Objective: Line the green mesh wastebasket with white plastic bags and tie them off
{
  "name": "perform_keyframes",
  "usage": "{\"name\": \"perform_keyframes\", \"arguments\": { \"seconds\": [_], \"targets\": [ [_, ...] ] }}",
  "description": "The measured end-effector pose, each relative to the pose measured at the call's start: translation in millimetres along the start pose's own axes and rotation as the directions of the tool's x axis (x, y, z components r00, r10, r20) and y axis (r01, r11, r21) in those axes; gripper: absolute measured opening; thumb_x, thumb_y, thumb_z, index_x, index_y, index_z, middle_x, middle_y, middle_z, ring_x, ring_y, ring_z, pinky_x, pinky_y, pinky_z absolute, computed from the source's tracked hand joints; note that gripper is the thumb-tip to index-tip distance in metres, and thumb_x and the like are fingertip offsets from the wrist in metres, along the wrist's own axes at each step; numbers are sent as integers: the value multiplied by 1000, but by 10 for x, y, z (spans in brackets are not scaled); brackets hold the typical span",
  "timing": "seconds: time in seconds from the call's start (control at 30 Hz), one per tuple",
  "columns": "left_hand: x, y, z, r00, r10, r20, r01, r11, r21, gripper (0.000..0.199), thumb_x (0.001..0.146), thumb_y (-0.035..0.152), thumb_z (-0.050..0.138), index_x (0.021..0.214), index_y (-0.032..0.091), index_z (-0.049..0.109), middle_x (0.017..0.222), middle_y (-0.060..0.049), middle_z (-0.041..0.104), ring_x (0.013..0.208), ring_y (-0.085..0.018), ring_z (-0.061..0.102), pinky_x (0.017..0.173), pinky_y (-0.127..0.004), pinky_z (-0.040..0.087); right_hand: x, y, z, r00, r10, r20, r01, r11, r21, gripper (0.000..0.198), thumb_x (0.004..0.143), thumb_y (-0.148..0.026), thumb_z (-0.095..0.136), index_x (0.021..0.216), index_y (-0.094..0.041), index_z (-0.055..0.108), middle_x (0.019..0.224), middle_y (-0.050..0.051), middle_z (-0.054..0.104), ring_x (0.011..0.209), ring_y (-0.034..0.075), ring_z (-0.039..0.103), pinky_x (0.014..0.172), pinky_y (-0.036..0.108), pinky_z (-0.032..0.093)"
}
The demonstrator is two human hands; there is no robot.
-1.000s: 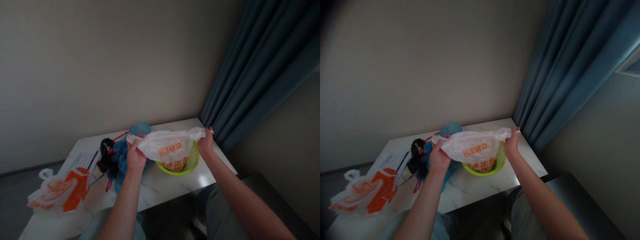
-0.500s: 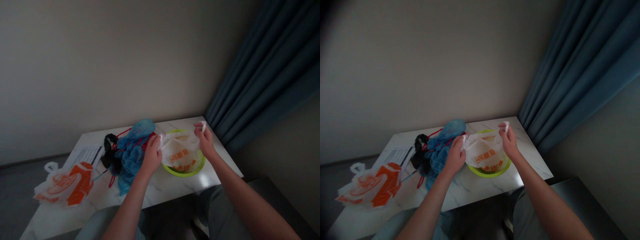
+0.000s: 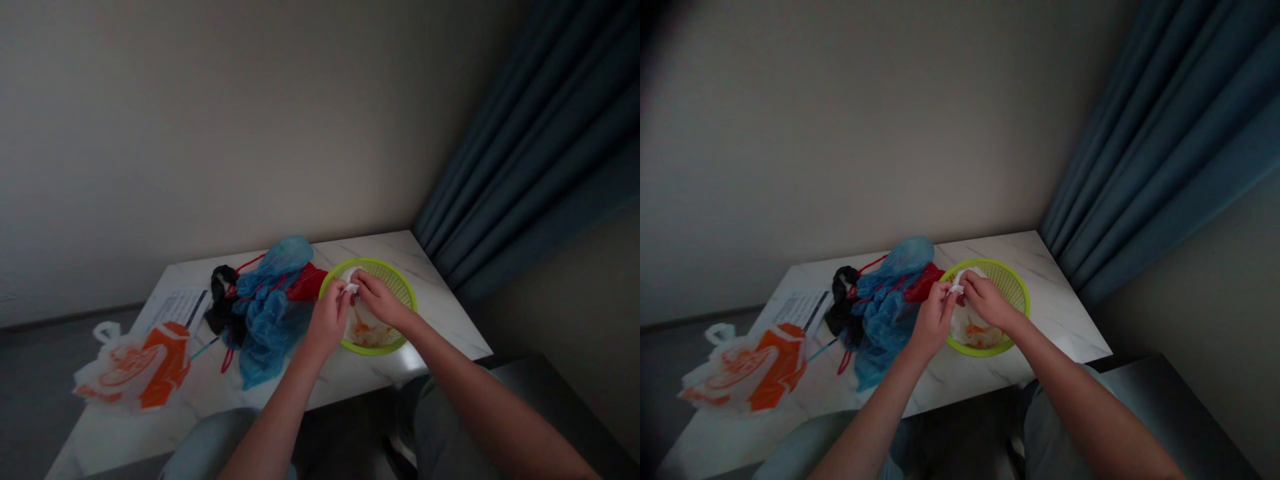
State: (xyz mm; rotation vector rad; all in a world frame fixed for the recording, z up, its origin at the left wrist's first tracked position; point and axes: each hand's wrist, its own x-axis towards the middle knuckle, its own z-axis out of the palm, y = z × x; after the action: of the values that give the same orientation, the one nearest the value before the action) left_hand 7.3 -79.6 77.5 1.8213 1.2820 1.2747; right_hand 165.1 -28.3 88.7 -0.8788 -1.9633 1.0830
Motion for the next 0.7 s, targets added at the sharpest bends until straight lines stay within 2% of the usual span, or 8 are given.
{"name": "perform_keyframes", "arguments": {
  "seconds": [0.1,0.2,0.27,0.33,0.43,0.57,0.7],
  "targets": [
    [17,-19,-5,999,18,-37,-19,1000,-21,9,98,27,49,100,22,56,90,-2,62,83,-16,62,76,-29,48,-44,26,33,998,59,36,-64,980,186,5,94,-20,42,97,-23,44,79,-4,52,68,14,51,67,27,42],
    [45,-31,0,990,84,-110,-87,996,-17,5,93,24,57,90,21,60,98,-4,57,96,-18,59,85,-32,48,-77,61,66,995,90,36,-96,964,246,32,90,-18,48,119,-26,40,86,-3,56,72,14,53,72,28,46],
    [65,-46,7,984,87,-154,-92,995,-25,4,91,23,60,88,21,62,100,-4,54,98,-18,58,87,-34,48,-81,55,88,996,71,56,-83,963,255,36,90,-22,52,125,-26,45,100,1,61,90,16,58,88,34,48],
    [78,-70,12,982,74,-172,-82,996,-45,3,89,21,61,87,22,63,99,-4,55,98,-19,58,88,-35,49,-70,24,109,995,54,82,-74,961,267,29,93,-30,53,121,-25,56,114,5,62,109,20,57,103,39,42],
    [79,-108,12,976,20,-216,-33,998,-57,7,86,17,62,91,22,61,96,-3,59,93,-18,60,86,-35,49,-41,-32,142,994,67,87,-88,958,274,30,97,-42,49,117,-25,65,118,6,66,115,22,58,111,43,37],
    [46,-110,-2,961,-40,-273,37,999,-16,15,83,17,65,96,22,57,93,-3,63,88,-18,62,83,-33,50,-19,-39,185,993,95,66,-108,966,236,39,99,-50,44,116,-24,68,111,6,69,106,21,61,107,42,42],
    [1,-50,-20,976,22,-219,-14,999,39,9,88,20,61,97,22,62,94,-4,67,90,-19,64,85,-35,51,-25,32,207,988,141,57,-150,958,245,44,98,-54,43,100,-20,70,95,5,69,90,19,61,93,36,48]
  ]
}}
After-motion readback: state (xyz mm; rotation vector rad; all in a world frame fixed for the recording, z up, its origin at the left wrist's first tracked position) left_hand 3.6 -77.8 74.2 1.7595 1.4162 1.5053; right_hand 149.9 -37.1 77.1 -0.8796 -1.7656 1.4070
